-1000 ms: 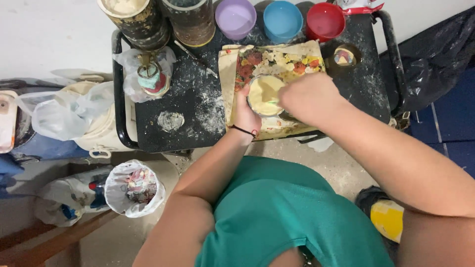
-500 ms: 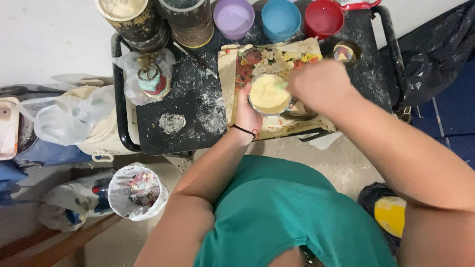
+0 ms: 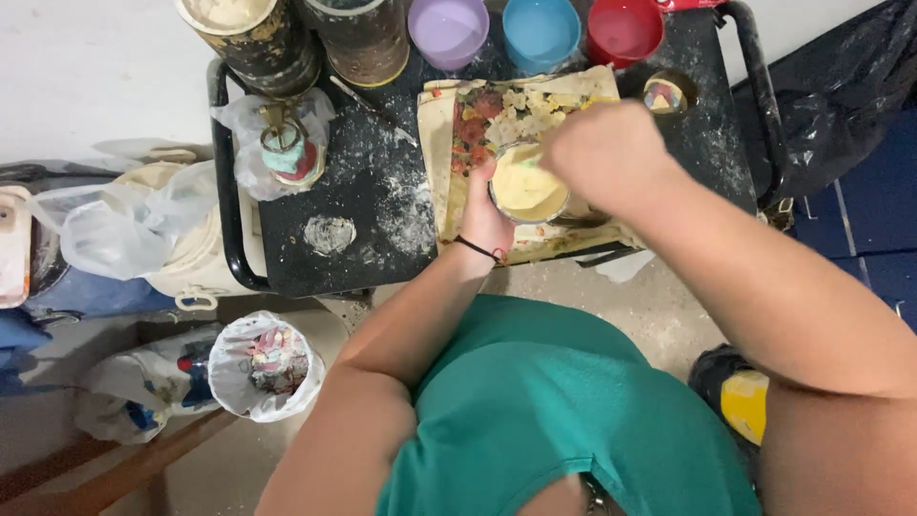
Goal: The person scoops a white powder from a container into a small bowl using a green spatula. They then mix the powder with a liquid in the bowl to form a dough-like consistency. Finally, the person pours the mixture into a heart-shaped mold and shakes it to settle the contents.
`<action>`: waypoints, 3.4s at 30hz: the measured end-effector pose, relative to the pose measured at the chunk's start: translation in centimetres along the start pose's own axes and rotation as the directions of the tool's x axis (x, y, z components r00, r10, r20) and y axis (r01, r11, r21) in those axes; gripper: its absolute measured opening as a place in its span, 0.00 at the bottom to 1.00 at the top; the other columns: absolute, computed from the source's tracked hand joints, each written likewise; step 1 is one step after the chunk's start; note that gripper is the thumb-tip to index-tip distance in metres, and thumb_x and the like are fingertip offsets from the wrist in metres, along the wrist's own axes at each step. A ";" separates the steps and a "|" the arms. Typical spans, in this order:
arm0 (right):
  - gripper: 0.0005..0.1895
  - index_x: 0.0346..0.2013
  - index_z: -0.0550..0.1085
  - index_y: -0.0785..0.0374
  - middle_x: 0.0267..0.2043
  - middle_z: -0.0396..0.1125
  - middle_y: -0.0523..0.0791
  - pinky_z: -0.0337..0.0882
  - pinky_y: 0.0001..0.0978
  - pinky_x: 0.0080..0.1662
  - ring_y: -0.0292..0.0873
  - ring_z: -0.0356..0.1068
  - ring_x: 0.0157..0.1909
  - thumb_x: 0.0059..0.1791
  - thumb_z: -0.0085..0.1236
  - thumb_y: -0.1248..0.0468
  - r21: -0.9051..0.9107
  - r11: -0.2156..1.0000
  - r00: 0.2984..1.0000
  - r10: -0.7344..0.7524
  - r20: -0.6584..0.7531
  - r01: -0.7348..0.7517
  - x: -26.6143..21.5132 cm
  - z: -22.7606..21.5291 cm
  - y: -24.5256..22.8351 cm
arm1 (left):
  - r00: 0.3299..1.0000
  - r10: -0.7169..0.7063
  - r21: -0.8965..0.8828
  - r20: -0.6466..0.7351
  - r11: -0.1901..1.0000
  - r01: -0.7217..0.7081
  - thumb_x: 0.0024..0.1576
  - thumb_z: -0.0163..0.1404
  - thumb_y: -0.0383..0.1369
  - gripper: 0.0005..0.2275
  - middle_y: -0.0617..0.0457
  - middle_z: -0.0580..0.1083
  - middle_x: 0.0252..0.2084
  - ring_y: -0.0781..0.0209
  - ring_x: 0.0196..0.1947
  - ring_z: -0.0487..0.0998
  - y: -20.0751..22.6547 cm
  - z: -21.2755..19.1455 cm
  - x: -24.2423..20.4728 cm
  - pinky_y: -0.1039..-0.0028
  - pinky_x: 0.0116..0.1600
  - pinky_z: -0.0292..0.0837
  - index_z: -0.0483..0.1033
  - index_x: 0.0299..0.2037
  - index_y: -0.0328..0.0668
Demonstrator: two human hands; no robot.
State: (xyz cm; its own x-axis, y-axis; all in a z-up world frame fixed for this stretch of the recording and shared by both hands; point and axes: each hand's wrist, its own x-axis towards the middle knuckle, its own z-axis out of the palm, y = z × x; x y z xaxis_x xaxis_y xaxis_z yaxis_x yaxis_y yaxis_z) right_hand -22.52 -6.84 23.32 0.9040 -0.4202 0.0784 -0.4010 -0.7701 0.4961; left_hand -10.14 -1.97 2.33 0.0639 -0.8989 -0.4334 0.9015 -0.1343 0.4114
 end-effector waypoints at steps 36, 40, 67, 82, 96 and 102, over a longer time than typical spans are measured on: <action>0.17 0.20 0.78 0.52 0.19 0.68 0.38 0.76 0.37 0.40 0.39 0.71 0.27 0.54 0.62 0.60 0.056 0.979 0.952 0.175 0.252 -0.195 -1.0 0.6 -0.4 | 0.999 -0.027 0.098 0.046 0.995 0.022 0.58 0.52 0.57 0.28 0.42 0.79 0.55 0.44 0.54 0.81 -1.2 -1.1 0.7 0.49 0.54 0.78 0.77 0.59 0.45; 0.14 0.18 0.78 0.47 0.19 0.69 0.35 0.72 0.36 0.33 0.39 0.72 0.26 0.49 0.62 0.60 0.109 0.978 0.952 0.142 0.271 -0.177 -3.7 0.3 -0.3 | 1.000 -0.013 0.043 0.007 0.999 0.013 0.57 0.52 0.55 0.26 0.45 0.80 0.53 0.47 0.52 0.83 -0.3 -0.6 0.1 0.53 0.52 0.81 0.78 0.57 0.45; 0.08 0.43 0.83 0.60 0.30 0.75 0.52 0.70 0.48 0.45 0.52 0.76 0.37 0.52 0.66 0.61 0.840 -0.092 0.643 0.601 0.474 -0.534 -12.8 7.6 -1.9 | 1.000 0.003 0.028 0.029 1.000 -0.004 0.61 0.56 0.51 0.24 0.39 0.79 0.55 0.46 0.54 0.81 -2.3 2.3 0.5 0.57 0.59 0.76 0.78 0.58 0.42; 0.09 0.48 0.81 0.68 0.29 0.73 0.53 0.65 0.33 0.35 0.44 0.72 0.29 0.55 0.66 0.67 0.819 -0.049 0.620 0.628 0.471 -0.572 -15.0 7.1 1.8 | 0.958 0.211 0.113 0.196 0.965 -0.236 0.63 0.54 0.43 0.21 0.37 0.78 0.54 0.49 0.54 0.80 0.5 3.9 0.9 0.59 0.56 0.80 0.75 0.60 0.35; 0.10 0.49 0.84 0.63 0.44 0.76 0.50 0.74 0.39 0.48 0.54 0.76 0.46 0.53 0.64 0.69 0.577 0.719 0.840 0.533 -0.101 -0.387 -11.3 14.2 1.4 | 0.697 0.270 0.415 0.664 0.643 -0.644 0.55 0.61 0.31 0.18 0.42 0.79 0.53 0.56 0.57 0.76 0.9 6.2 6.7 0.64 0.67 0.68 0.80 0.55 0.33; 0.10 0.48 0.84 0.54 0.41 0.76 0.44 0.74 0.37 0.45 0.50 0.77 0.45 0.52 0.67 0.63 0.601 0.626 0.808 0.587 0.056 -0.497 -13.3 14.8 0.6 | 0.594 0.193 0.397 0.781 0.581 -0.711 0.51 0.63 0.29 0.18 0.43 0.81 0.51 0.58 0.57 0.77 -0.9 3.6 11.5 0.70 0.66 0.67 0.83 0.53 0.35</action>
State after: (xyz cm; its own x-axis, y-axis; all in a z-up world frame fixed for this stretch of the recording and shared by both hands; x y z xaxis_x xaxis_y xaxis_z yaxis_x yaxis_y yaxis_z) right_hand -36.98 -8.84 9.79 0.4866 -0.8184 0.3057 -0.7894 -0.5618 -0.2475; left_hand -11.71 -13.70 -0.12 -0.1223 -0.8853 0.4485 0.3085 0.3956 0.8651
